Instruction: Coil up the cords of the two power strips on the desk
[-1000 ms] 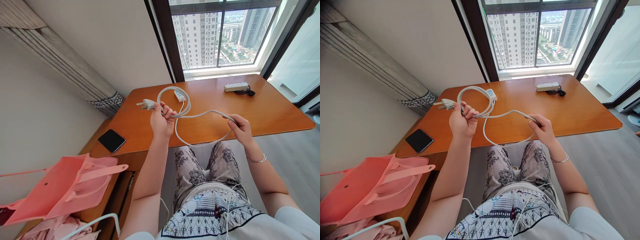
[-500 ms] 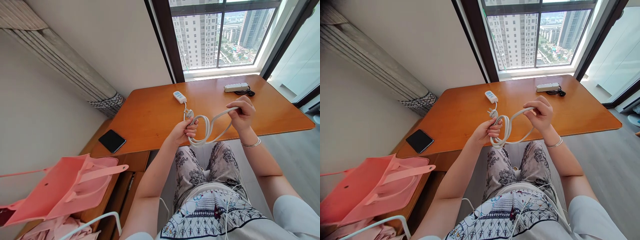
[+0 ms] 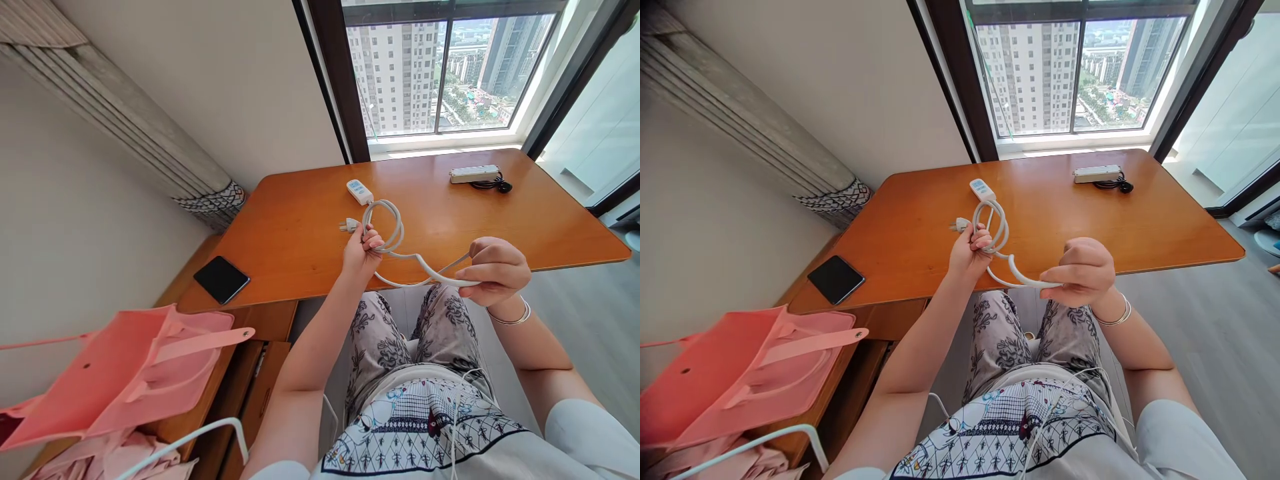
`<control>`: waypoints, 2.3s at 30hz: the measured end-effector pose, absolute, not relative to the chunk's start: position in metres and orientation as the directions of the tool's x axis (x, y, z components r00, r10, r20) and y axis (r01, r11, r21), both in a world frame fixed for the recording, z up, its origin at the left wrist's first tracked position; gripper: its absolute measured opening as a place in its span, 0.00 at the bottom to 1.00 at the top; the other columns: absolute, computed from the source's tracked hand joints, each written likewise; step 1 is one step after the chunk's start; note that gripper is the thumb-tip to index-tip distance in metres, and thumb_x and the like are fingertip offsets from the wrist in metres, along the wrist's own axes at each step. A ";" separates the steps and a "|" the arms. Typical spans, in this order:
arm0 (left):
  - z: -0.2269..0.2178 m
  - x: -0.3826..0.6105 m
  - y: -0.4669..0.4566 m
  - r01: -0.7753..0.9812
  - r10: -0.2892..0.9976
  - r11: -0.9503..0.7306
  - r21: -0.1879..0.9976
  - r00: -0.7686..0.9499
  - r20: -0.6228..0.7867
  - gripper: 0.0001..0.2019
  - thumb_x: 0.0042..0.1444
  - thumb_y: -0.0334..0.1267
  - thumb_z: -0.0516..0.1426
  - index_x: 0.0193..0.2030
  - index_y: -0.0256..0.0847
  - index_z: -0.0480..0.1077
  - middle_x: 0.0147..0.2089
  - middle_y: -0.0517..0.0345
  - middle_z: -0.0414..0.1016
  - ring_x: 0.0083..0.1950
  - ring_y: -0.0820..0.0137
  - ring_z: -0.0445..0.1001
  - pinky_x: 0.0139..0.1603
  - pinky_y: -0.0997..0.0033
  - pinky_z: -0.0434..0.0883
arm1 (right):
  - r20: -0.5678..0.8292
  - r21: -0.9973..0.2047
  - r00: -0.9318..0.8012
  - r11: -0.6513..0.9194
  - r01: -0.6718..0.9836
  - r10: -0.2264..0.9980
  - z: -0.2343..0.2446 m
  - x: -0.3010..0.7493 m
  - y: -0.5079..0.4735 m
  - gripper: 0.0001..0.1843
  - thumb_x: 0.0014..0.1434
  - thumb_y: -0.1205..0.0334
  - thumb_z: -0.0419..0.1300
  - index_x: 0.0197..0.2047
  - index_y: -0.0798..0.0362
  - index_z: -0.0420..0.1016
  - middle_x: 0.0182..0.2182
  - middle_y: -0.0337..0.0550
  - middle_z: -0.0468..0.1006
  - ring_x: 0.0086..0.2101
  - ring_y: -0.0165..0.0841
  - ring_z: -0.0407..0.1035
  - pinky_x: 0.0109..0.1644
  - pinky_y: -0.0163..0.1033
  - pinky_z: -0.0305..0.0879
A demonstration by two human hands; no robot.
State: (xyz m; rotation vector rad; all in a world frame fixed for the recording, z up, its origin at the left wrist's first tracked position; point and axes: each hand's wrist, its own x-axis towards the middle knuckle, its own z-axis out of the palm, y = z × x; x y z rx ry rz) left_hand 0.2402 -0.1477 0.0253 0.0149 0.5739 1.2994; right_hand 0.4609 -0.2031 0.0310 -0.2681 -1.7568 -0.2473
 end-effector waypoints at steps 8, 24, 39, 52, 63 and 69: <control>0.028 0.254 -0.161 -0.845 0.954 0.065 0.531 -0.104 -0.282 0.18 0.75 0.40 0.47 0.32 0.39 0.62 0.20 0.72 0.49 0.16 0.84 0.49 0.20 0.84 0.57 | 0.944 0.094 -0.327 0.987 0.130 -0.047 0.046 0.449 -0.225 0.07 0.63 0.55 0.67 0.35 0.48 0.83 0.22 0.34 0.64 0.19 0.25 0.53 0.21 0.38 0.52; 0.015 0.263 -0.177 -0.687 0.944 -0.276 0.672 -0.324 0.056 0.17 0.72 0.39 0.54 0.29 0.41 0.61 0.21 0.70 0.50 0.19 0.80 0.52 0.27 0.79 0.64 | 0.873 0.065 -0.487 0.989 0.134 0.009 0.060 0.435 -0.263 0.12 0.63 0.57 0.68 0.28 0.50 0.79 0.18 0.32 0.62 0.18 0.24 0.52 0.21 0.38 0.50; 0.019 0.251 -0.184 -0.749 0.869 0.483 0.453 0.349 -0.351 0.17 0.72 0.43 0.53 0.31 0.39 0.60 0.21 0.72 0.45 0.15 0.85 0.45 0.14 0.87 0.50 | 0.903 -0.419 0.227 0.869 0.264 0.366 0.036 0.478 -0.184 0.23 0.61 0.36 0.64 0.28 0.47 0.76 0.19 0.34 0.60 0.18 0.28 0.52 0.21 0.38 0.51; -0.002 0.273 -0.170 -0.770 0.943 -0.096 0.631 -0.273 -0.189 0.19 0.70 0.44 0.56 0.30 0.42 0.57 0.21 0.71 0.51 0.19 0.81 0.52 0.27 0.81 0.64 | 0.834 0.027 -0.548 0.989 0.146 0.058 0.058 0.432 -0.252 0.07 0.61 0.56 0.71 0.35 0.49 0.81 0.20 0.31 0.65 0.19 0.23 0.57 0.23 0.35 0.53; 0.009 0.252 -0.183 -0.867 0.932 0.323 0.380 0.219 -0.290 0.18 0.75 0.42 0.46 0.31 0.40 0.58 0.21 0.71 0.46 0.16 0.83 0.46 0.18 0.87 0.55 | 0.885 -0.464 0.140 0.821 0.333 0.444 0.039 0.478 -0.190 0.16 0.62 0.44 0.67 0.31 0.47 0.82 0.21 0.37 0.67 0.22 0.30 0.58 0.24 0.38 0.54; 0.009 0.254 -0.187 -0.795 0.845 0.517 0.318 0.414 -0.338 0.17 0.74 0.42 0.50 0.31 0.40 0.59 0.21 0.72 0.46 0.15 0.85 0.47 0.15 0.88 0.53 | 0.870 -0.486 0.124 0.788 0.378 0.477 0.040 0.479 -0.185 0.15 0.62 0.47 0.67 0.30 0.48 0.82 0.21 0.36 0.68 0.22 0.29 0.57 0.25 0.38 0.54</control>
